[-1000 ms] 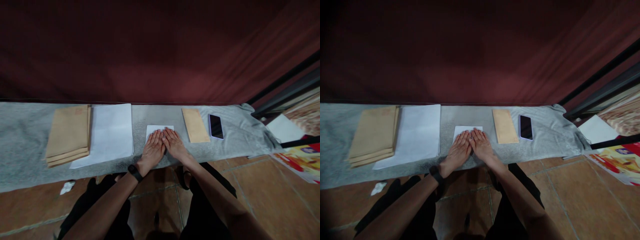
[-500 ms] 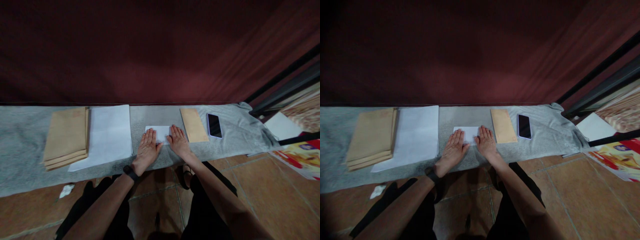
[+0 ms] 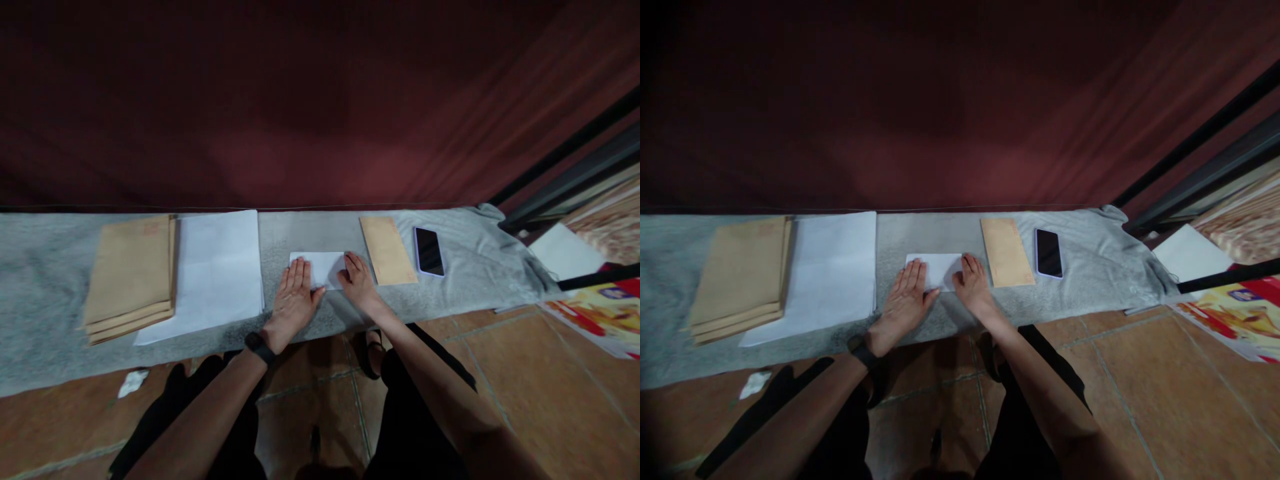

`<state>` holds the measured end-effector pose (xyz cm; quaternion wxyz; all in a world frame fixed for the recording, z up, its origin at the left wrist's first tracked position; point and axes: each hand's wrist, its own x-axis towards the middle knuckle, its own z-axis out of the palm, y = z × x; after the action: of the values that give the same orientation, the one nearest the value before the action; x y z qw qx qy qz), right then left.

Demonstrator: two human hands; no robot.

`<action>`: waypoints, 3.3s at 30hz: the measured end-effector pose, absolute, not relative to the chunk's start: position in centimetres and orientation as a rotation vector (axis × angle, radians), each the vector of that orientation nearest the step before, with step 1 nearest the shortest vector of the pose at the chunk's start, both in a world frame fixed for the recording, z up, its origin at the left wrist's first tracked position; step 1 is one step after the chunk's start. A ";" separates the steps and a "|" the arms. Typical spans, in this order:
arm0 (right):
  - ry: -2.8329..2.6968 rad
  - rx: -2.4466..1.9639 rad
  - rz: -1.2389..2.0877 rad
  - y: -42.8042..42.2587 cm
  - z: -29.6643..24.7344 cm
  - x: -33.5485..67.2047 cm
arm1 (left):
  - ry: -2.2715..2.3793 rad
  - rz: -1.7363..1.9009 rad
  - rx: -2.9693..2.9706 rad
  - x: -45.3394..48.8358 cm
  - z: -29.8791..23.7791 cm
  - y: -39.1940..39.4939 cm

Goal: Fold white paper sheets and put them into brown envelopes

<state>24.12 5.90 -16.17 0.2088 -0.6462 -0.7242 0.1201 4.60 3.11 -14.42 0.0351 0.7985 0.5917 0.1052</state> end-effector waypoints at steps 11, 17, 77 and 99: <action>-1.726 -1.655 0.465 7.2 -17.1 24.6 | 1.819 0.324 2.434 4.7 -14.2 3.1; -1.535 -1.560 0.600 7.1 -16.6 24.4 | 1.801 0.350 2.431 4.6 -14.5 3.2; -2.258 -1.830 0.168 4.2 -14.6 22.6 | 1.823 0.271 2.402 3.4 -13.6 3.9; -2.381 -1.598 0.388 4.5 -13.6 25.5 | 1.417 0.167 2.638 0.7 -10.9 4.0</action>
<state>25.51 4.52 -13.61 0.1236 -0.5480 -0.8166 0.1329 0.68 4.05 -10.91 0.0712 0.8774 0.4712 0.0556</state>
